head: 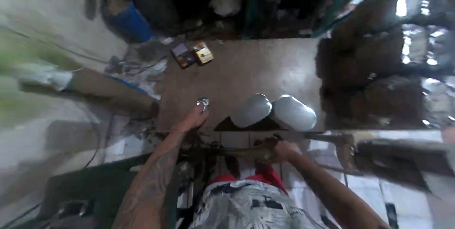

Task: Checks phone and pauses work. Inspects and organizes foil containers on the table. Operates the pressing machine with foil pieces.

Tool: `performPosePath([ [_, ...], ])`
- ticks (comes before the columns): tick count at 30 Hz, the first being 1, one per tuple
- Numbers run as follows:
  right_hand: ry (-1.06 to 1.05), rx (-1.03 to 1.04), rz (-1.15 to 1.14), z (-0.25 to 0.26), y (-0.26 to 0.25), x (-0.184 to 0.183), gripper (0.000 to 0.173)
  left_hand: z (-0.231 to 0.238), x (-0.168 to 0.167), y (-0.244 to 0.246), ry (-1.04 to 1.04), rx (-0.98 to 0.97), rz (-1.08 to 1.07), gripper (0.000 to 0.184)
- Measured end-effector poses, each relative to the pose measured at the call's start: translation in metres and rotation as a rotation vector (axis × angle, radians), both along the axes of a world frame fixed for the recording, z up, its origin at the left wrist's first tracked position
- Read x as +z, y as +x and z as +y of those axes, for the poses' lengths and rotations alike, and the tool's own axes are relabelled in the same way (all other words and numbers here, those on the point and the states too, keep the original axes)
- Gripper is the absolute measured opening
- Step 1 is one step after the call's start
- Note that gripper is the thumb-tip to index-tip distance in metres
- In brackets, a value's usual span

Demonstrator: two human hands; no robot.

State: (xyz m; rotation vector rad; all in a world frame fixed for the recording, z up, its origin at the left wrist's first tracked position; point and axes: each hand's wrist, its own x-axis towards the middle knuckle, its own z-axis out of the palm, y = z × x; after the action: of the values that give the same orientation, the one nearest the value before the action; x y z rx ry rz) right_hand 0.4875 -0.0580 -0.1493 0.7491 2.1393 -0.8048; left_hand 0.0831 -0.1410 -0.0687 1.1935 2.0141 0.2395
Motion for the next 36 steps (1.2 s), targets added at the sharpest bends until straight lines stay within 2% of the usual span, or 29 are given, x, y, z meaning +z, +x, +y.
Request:
performPosePath([
  [1, 0.001, -0.089, 0.057, -0.006, 0.001, 0.013, 0.079, 0.0, 0.0, 0.006, 0.035, 0.03, -0.002, 0.043],
  [2, -0.004, -0.222, 0.162, -0.013, 0.004, 0.033, 0.066, 0.0, 0.001, 0.011, 0.058, 0.029, 0.009, 0.042],
  [3, 0.006, -0.335, 0.319, -0.021, 0.005, 0.062, 0.053, 0.001, 0.001, 0.015, 0.077, 0.007, 0.026, 0.041],
  [4, 0.068, -0.39, 0.497, -0.028, 0.006, 0.096, 0.047, 0.003, 0.001, 0.018, 0.081, -0.026, 0.041, 0.04],
  [5, 0.215, -0.392, 0.669, -0.031, 0.005, 0.126, 0.045, 0.005, 0.0, 0.02, 0.062, -0.068, 0.064, 0.038],
  [7, 0.59, -0.291, 0.892, -0.012, -0.002, 0.152, 0.044, 0.01, 0.002, 0.021, -0.043, -0.133, 0.093, 0.046],
  [8, 0.664, -0.244, 0.871, 0.009, -0.005, 0.155, 0.051, 0.012, 0.006, 0.022, -0.085, -0.139, 0.096, 0.053],
  [10, 0.652, -0.15, 0.698, 0.05, -0.012, 0.146, 0.062, 0.014, 0.023, 0.028, -0.068, -0.09, 0.099, 0.063],
  [11, 0.609, -0.121, 0.693, 0.062, -0.013, 0.133, 0.055, 0.011, 0.036, 0.034, 0.003, -0.046, 0.099, 0.059],
  [12, 0.57, -0.114, 0.77, 0.068, -0.011, 0.122, 0.044, 0.009, 0.052, 0.042, 0.084, 0.001, 0.074, 0.053],
  [13, 0.516, -0.141, 0.833, 0.072, -0.007, 0.118, 0.04, 0.009, 0.069, 0.053, 0.163, 0.047, 0.036, 0.047],
  [15, 0.327, -0.226, 0.867, 0.083, 0.002, 0.125, 0.045, 0.012, 0.104, 0.089, 0.272, 0.095, -0.039, 0.042],
  [17, 0.188, -0.279, 0.883, 0.088, 0.005, 0.131, 0.045, 0.024, 0.121, 0.13, 0.283, -0.015, -0.008, 0.042],
  [19, 0.161, -0.27, 0.883, 0.09, 0.005, 0.135, 0.045, 0.048, 0.12, 0.166, 0.192, -0.189, 0.088, 0.051],
  [21, 0.159, -0.256, 0.891, 0.09, 0.007, 0.137, 0.046, 0.07, 0.099, 0.177, 0.097, -0.336, 0.13, 0.056],
  [23, 0.134, -0.253, 0.878, 0.091, 0.007, 0.134, 0.048, 0.083, 0.074, 0.16, 0.044, -0.422, 0.044, 0.044],
  [25, 0.101, -0.263, 0.892, 0.095, 0.007, 0.131, 0.049, 0.097, 0.073, 0.135, -0.007, -0.502, -0.197, 0.033],
  [27, 0.089, -0.262, 0.933, 0.097, 0.008, 0.126, 0.05, 0.107, 0.08, 0.123, -0.088, -0.546, -0.403, 0.033],
  [30, 0.077, -0.279, 0.963, 0.097, 0.01, 0.123, 0.048, 0.111, 0.085, 0.117, -0.132, -0.554, -0.506, 0.023],
  [34, 0.202, -0.287, 1.018, 0.085, 0.007, 0.118, 0.031, 0.11, 0.088, 0.115, -0.154, -0.544, -0.518, 0.02],
  [36, 0.279, -0.232, 0.964, 0.08, 0.004, 0.117, 0.035, 0.108, 0.092, 0.116, -0.15, -0.544, -0.483, 0.022],
])
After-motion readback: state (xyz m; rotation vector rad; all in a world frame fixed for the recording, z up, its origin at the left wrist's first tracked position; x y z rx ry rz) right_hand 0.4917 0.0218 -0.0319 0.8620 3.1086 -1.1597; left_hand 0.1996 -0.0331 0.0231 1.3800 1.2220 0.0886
